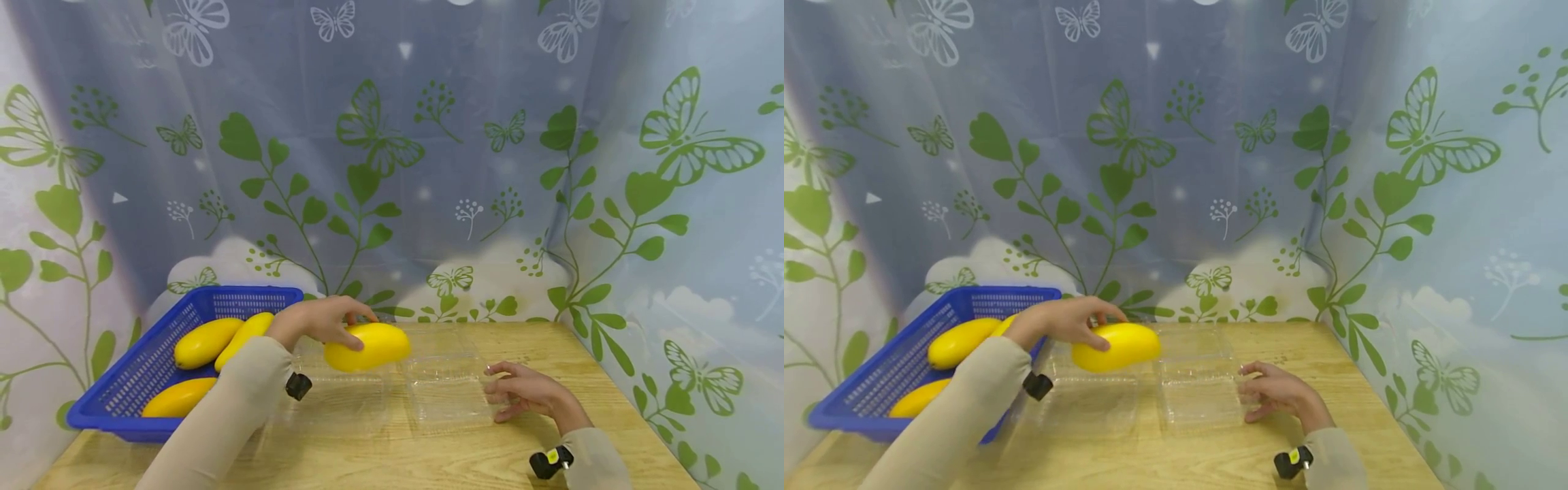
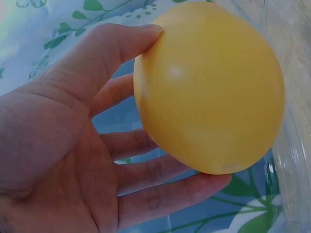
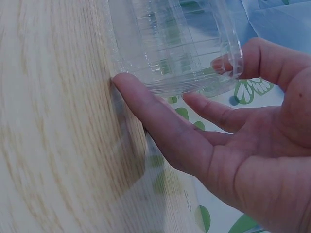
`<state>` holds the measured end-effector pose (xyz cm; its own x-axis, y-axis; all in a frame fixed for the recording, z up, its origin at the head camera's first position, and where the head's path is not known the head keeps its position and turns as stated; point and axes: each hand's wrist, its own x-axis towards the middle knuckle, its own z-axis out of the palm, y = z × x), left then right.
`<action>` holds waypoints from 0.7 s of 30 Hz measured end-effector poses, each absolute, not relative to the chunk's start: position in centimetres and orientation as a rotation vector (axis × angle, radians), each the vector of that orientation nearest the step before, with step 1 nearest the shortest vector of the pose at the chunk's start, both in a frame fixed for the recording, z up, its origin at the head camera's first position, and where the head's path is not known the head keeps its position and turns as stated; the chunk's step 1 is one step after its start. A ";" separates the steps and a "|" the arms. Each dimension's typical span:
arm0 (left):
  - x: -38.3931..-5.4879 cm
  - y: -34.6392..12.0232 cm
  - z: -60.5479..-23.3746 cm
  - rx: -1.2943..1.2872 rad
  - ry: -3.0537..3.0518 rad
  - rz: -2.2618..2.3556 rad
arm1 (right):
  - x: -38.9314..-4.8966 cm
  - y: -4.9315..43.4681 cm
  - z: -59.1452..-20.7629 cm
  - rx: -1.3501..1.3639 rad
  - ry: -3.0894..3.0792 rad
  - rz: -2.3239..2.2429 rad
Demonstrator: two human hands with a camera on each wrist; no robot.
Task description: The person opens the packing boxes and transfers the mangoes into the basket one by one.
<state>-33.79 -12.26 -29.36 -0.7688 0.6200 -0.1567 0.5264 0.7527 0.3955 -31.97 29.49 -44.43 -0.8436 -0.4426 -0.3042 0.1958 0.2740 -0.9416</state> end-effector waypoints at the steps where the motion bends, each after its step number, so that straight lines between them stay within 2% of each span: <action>1: -33.8 -12.4 -29.3 0.888 2.677 0.479 | -32.0 29.5 -44.4 -0.220 2.029 -1.611; 21: -33.9 -15.1 -28.7 0.855 2.716 0.441 | -31.9 29.6 -44.4 -0.231 2.031 -1.605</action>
